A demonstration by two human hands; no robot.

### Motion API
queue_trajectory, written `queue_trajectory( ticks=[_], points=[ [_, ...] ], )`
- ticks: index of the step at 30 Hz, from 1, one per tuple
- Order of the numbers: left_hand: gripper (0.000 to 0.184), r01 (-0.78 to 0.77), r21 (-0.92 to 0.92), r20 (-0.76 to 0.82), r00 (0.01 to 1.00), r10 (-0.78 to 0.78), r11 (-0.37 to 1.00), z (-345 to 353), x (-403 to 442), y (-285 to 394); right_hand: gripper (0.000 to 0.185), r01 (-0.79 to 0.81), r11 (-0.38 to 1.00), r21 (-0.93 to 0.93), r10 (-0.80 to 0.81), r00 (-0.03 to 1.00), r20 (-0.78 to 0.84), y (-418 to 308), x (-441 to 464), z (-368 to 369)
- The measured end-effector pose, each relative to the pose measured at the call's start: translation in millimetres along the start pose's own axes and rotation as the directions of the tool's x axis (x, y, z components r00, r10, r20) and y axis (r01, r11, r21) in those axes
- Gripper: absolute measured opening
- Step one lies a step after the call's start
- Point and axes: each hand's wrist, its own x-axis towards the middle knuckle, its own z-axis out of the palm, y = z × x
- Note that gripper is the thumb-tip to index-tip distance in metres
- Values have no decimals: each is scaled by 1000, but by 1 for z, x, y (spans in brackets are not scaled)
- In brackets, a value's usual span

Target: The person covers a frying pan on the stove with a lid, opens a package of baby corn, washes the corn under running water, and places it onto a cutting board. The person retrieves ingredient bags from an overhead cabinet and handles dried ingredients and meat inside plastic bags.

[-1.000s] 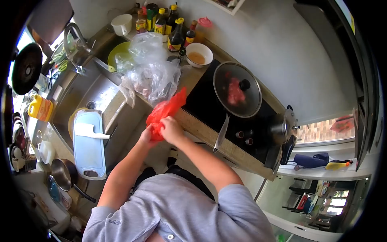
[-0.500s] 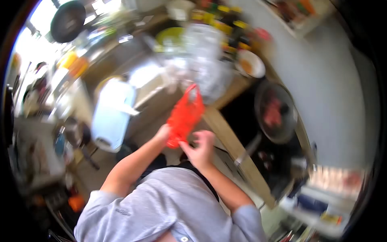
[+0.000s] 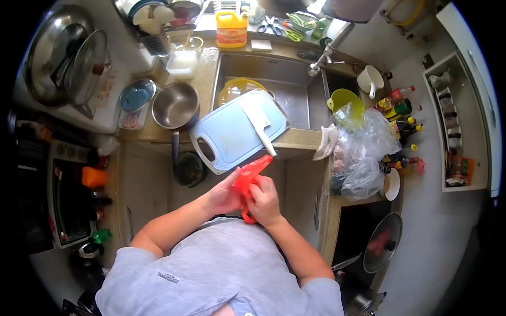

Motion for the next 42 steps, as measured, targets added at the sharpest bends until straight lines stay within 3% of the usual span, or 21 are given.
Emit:
queue_trajectory(
  ticks=[2,5,6,8,12,14,17,20,23,24,25,26,28,29,30,32,34,36,38,40,42],
  points=[
    [40,-143,323,-110,976,187,936,-6,-17,8,28,69,997,-35,-67,996,62,-17,17,15],
    [31,-371,252,-150,897,415,894,-28,-45,23,53,127,991,46,-133,977,169,-49,45,20],
    [29,-453,220,-150,859,489,864,-37,-55,28,70,79,967,242,-130,971,203,-51,48,28],
    [31,-557,205,-200,781,591,805,-25,-83,33,81,63,923,381,-115,987,116,-83,52,25],
    [38,-579,231,-129,779,614,782,-41,-114,11,80,296,885,359,-422,836,351,-88,60,29],
    [42,-529,604,-177,640,748,596,-38,-129,-17,73,449,815,367,-578,678,453,-87,63,44],
    [57,-522,709,-293,395,871,475,-50,-155,-63,67,468,704,535,-707,537,461,-92,47,74],
    [62,-454,746,-423,241,873,487,-59,-188,-122,62,439,616,655,-786,404,468,-114,18,102],
    [69,-617,694,-448,34,893,372,-75,-213,-181,49,395,592,703,-803,370,468,-139,-25,129],
    [74,-731,568,-460,98,883,377,-52,-231,-196,41,370,596,713,-795,394,460,-149,-39,135],
    [79,-825,429,-447,160,880,368,-41,-246,-212,27,103,717,689,-671,365,645,-164,-53,138],
    [86,-780,525,-375,147,915,340,-42,-256,-230,18,-300,610,733,-568,479,669,-163,-85,162],
    [91,-384,923,-110,-219,969,18,-85,-244,-261,18,-419,702,577,-460,351,815,-196,-100,162],
    [88,-459,888,-182,-296,938,27,-88,-251,-274,18,-562,651,510,-434,276,858,-207,-114,166],
    [88,-452,892,-184,-330,926,16,-99,-261,-286,18,-556,654,513,-457,251,853,-218,-126,170],
    [76,-7,997,-66,-515,855,73,-126,-290,-316,22,-631,760,157,-250,-60,966,-244,-152,177],
    [67,-28,990,-131,-556,820,140,-123,-324,-346,28,-659,740,135,-290,-130,948,-269,-193,188],
    [65,49,967,-172,-593,787,248,-134,-350,-377,34,-847,532,-14,-338,-228,913,-299,-242,196],
    [60,69,969,-147,-607,781,237,-159,-385,-410,43,-824,567,-21,-366,-274,889,-324,-287,215],
    [50,86,951,-200,-561,803,297,-196,-420,-447,46,-853,478,-210,-318,-391,863,-350,-330,227],
    [25,51,924,-280,-580,765,378,-213,-462,-489,55,-784,575,-234,-310,-473,825,-369,-362,229]
  ],
)
